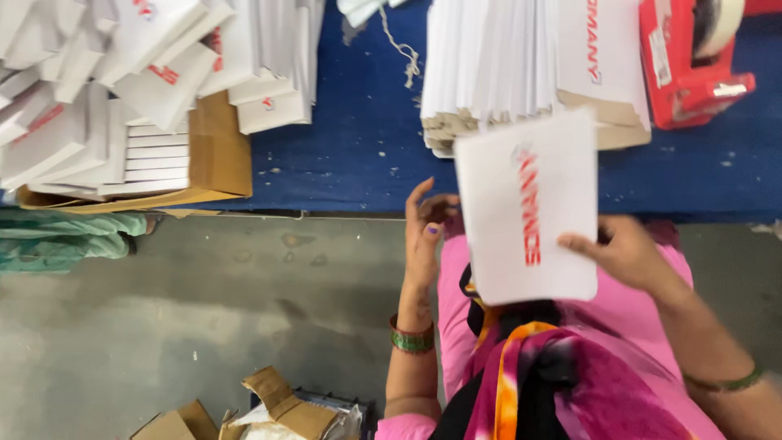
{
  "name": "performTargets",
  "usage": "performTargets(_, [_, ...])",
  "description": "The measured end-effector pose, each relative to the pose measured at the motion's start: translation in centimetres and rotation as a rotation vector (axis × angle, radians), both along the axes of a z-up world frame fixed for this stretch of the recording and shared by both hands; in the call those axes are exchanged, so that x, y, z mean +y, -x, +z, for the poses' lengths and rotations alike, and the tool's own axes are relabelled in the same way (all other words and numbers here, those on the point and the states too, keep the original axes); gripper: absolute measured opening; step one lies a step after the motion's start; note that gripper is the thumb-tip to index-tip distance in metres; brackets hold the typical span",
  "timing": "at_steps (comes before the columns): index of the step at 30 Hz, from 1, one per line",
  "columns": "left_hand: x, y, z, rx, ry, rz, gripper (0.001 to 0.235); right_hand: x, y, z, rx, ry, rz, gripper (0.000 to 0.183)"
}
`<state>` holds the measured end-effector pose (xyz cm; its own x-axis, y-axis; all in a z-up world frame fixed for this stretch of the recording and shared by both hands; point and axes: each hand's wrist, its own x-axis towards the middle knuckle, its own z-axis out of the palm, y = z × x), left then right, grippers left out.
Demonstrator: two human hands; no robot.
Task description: The person folds several flat cardboard boxes into their final rectangular shape by hand.
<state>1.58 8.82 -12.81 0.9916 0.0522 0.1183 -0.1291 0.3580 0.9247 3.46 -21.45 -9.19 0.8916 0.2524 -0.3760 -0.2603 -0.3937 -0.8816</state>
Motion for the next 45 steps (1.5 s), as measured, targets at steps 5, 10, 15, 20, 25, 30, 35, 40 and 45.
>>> performTargets(5, [2.2,2.1,-2.3,0.164,0.056,0.159,0.047,2.6,-16.2,3.8,-0.474,0.042,0.024,0.047])
performTargets(10, [2.9,5.3,-4.2,0.232,-0.03,0.193,0.046,8.4,-31.6,4.3,-0.365,0.073,-0.204,0.057])
performTargets(15, [3.2,6.5,-5.6,0.298,-0.146,0.192,0.04,7.1,-24.7,0.8,-0.86,0.436,-0.057,0.067])
performTargets(20, [1.7,4.6,-4.8,0.312,-0.385,0.09,0.036,3.9,-11.5,-3.5,-1.021,0.56,-0.076,0.092])
performTargets(25, [-1.4,0.3,-1.3,0.147,-0.528,-0.058,0.035,1.5,-7.1,-5.3,-0.912,0.453,-0.112,0.067])
performTargets(30, [-4.6,-0.4,1.9,0.104,-0.574,-0.135,0.031,-0.5,-6.7,-4.1,-0.957,0.401,-0.201,0.038])
performTargets(35, [-6.0,1.2,2.0,0.016,-0.572,-0.192,0.028,-3.3,-6.3,-1.8,-1.04,0.343,-0.566,0.02])
performTargets(40, [-6.9,1.1,0.4,-0.017,-0.234,-0.203,0.049,-6.0,-2.3,-0.4,-0.916,-0.58,-0.768,0.023])
performTargets(45, [-8.1,0.5,-1.1,-0.006,0.381,-0.195,0.063,-2.5,2.9,-1.0,-0.529,-0.783,-0.653,0.023])
